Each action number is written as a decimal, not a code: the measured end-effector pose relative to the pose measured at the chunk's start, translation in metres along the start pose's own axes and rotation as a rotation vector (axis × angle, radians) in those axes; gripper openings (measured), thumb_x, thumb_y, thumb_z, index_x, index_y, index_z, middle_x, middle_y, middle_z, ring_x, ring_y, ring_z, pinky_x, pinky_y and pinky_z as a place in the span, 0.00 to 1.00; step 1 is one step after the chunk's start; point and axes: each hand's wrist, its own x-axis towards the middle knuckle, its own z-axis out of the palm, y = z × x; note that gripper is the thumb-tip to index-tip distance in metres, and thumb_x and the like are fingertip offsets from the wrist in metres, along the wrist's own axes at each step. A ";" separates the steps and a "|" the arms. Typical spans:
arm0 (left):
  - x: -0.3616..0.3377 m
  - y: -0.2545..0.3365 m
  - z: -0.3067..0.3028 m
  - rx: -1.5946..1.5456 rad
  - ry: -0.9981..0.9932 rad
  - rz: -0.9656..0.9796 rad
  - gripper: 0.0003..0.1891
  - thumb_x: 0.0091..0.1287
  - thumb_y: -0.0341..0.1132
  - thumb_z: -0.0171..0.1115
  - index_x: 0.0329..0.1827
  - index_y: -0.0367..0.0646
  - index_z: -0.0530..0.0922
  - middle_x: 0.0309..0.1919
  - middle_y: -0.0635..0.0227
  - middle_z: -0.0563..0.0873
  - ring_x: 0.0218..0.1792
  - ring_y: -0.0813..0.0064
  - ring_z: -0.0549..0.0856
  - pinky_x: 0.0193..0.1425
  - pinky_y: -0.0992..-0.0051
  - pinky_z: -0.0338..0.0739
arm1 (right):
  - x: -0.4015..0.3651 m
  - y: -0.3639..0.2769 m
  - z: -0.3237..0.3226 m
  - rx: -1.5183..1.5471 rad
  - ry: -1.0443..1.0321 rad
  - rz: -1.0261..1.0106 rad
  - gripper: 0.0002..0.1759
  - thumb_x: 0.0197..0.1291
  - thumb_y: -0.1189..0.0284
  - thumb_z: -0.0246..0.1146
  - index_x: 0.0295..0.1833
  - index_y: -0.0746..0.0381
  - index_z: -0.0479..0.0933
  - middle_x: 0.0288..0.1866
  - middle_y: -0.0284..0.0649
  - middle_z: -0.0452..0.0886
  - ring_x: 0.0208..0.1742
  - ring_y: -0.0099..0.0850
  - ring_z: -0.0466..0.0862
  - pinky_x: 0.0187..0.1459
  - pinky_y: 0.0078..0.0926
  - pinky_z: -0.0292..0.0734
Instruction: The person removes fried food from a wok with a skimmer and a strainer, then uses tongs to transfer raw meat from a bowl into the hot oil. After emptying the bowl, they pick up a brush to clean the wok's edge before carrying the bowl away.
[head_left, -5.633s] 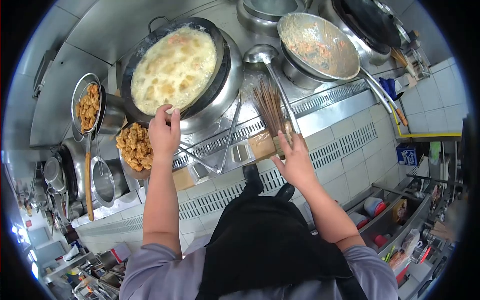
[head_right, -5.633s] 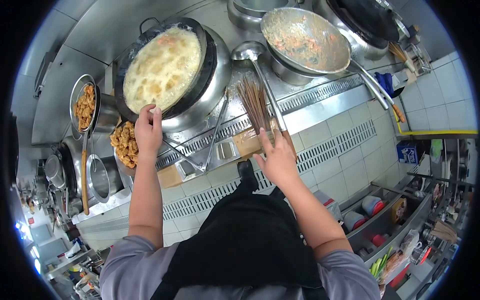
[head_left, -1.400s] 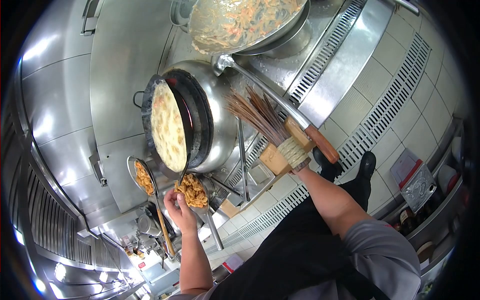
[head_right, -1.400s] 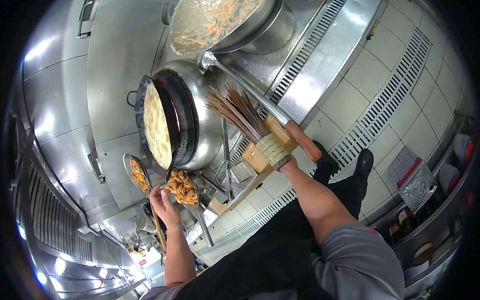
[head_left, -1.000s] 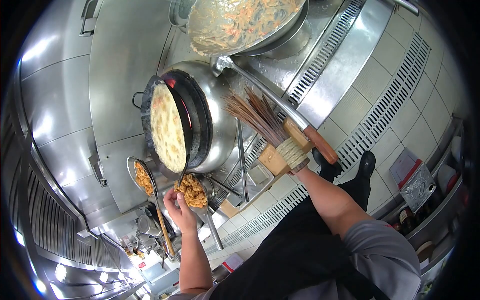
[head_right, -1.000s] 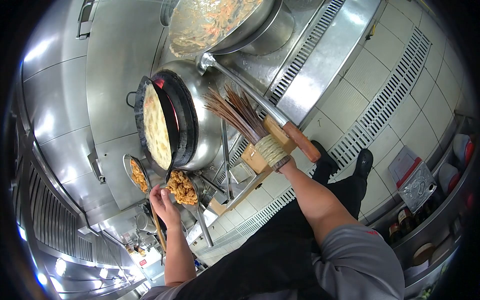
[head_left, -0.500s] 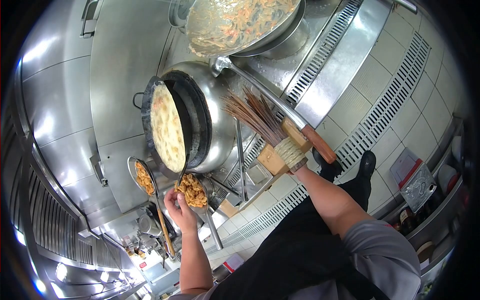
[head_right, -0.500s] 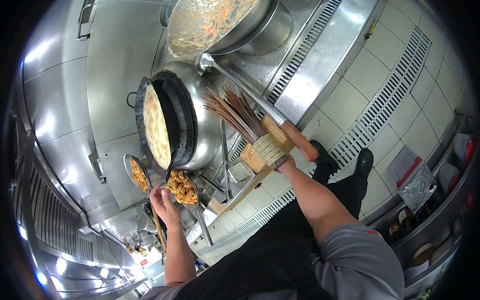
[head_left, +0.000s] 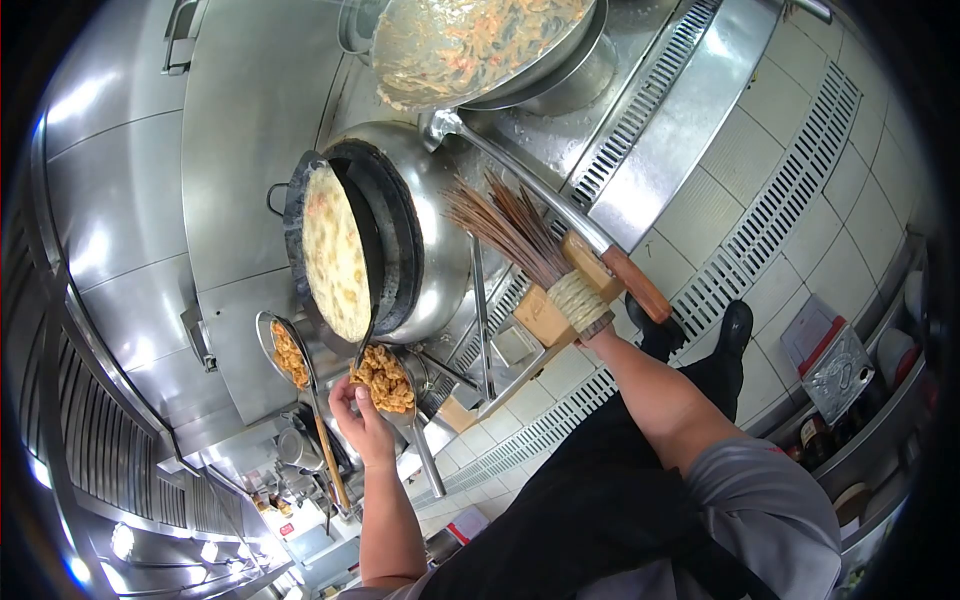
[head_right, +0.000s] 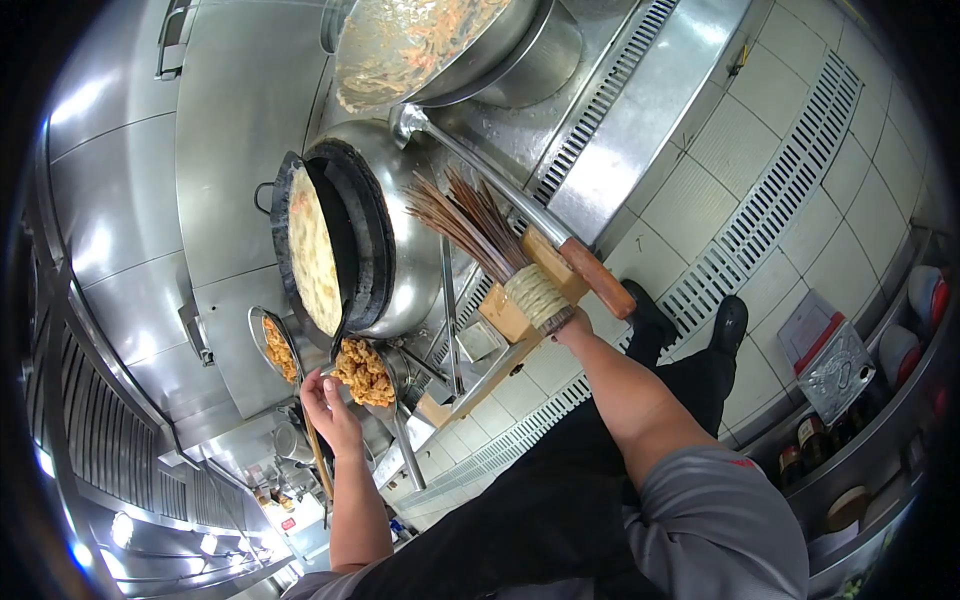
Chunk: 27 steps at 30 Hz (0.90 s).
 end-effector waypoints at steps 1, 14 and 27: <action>0.000 0.000 0.000 0.000 0.000 0.000 0.16 0.71 0.36 0.55 0.55 0.34 0.71 0.39 0.66 0.77 0.40 0.77 0.75 0.50 0.76 0.69 | 0.001 0.000 -0.001 -0.003 -0.002 -0.004 0.22 0.67 0.62 0.57 0.59 0.65 0.71 0.46 0.40 0.81 0.36 0.32 0.84 0.30 0.25 0.81; 0.001 -0.002 0.000 0.017 -0.004 0.020 0.16 0.71 0.37 0.55 0.55 0.35 0.70 0.39 0.67 0.77 0.40 0.76 0.75 0.50 0.76 0.69 | 0.018 0.022 -0.013 -0.055 -0.043 -0.092 0.22 0.67 0.61 0.57 0.59 0.64 0.71 0.46 0.40 0.81 0.34 0.31 0.84 0.28 0.24 0.80; -0.010 -0.024 -0.013 -0.137 0.151 -0.029 0.16 0.67 0.34 0.59 0.53 0.34 0.72 0.36 0.63 0.79 0.40 0.72 0.78 0.50 0.72 0.72 | -0.112 -0.060 -0.161 -0.597 0.178 -0.141 0.12 0.57 0.68 0.62 0.32 0.68 0.74 0.20 0.43 0.76 0.19 0.34 0.80 0.16 0.28 0.74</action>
